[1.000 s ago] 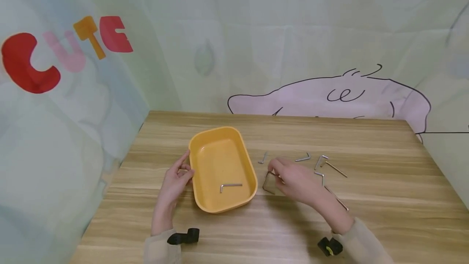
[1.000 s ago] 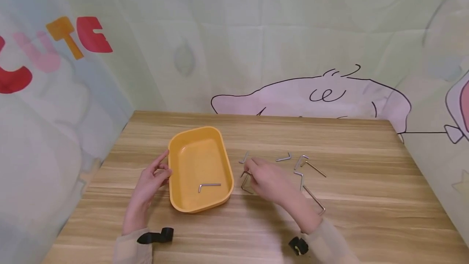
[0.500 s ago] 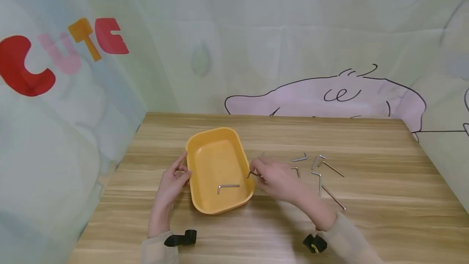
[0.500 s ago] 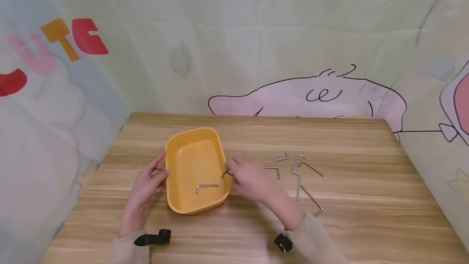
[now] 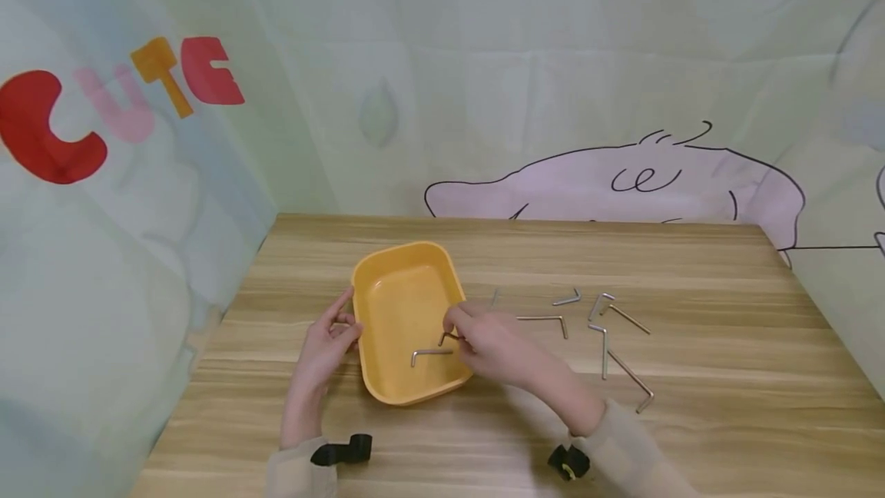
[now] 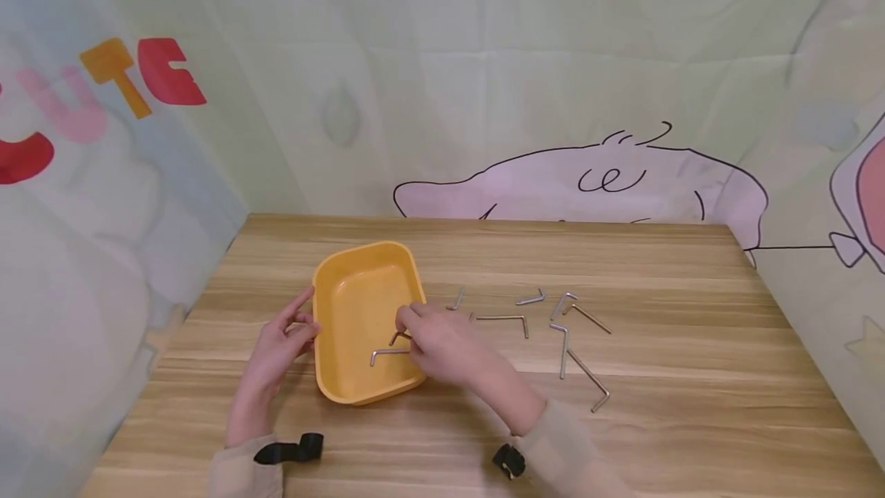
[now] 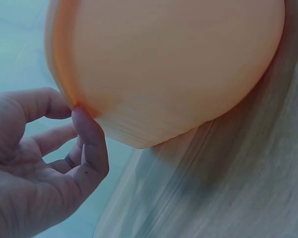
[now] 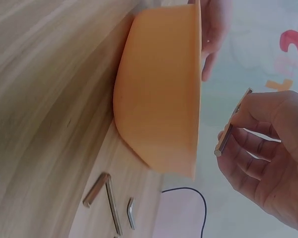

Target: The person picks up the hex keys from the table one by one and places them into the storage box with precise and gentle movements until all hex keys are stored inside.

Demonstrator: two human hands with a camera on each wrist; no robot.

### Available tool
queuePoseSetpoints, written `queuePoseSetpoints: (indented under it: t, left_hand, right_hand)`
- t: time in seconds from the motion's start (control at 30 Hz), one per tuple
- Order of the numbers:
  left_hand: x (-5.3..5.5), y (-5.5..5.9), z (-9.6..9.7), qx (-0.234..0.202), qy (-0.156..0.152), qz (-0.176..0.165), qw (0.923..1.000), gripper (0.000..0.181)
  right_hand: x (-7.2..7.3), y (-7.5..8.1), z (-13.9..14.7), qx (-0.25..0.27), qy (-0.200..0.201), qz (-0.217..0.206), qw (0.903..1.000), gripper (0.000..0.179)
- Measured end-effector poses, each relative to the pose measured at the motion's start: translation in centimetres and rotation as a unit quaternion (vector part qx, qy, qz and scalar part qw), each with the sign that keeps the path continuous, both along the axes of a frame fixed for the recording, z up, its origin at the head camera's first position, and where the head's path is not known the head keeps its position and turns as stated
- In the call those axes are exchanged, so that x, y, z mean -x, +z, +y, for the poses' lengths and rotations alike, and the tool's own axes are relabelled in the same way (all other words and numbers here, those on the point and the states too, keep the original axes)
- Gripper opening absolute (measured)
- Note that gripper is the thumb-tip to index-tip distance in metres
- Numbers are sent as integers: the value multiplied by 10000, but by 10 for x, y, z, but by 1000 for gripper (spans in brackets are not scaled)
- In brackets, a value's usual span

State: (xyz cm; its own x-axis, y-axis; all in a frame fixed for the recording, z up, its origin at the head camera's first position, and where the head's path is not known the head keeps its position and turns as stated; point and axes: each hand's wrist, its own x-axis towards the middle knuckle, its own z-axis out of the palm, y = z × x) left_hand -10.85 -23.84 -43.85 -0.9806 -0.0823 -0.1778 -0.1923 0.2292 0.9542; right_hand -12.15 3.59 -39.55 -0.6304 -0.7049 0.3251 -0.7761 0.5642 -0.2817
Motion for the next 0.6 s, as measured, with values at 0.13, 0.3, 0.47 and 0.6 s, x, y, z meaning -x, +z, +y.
queuePoseSetpoints:
  t: [0.13, 0.3, 0.47, 0.6]
  left_hand:
    - [0, -1, -1, 4, 6, 10, 10000, 63]
    - [0, -2, -1, 52, -4, 9, 10000, 62]
    - [1, -1, -1, 56, -10, 7, 10000, 62]
    - [0, -1, -1, 64, -1, 16, 10000, 62]
  right_hand:
    - [0, -2, -7, -17, 67, -68, 10000, 23]
    - [1, -7, -15, -155, 124, -274, 9994, 21]
    - [1, -10, -22, -267, 132, -642, 9975, 21]
    - [2, -12, -26, -395, 106, -947, 9947, 22]
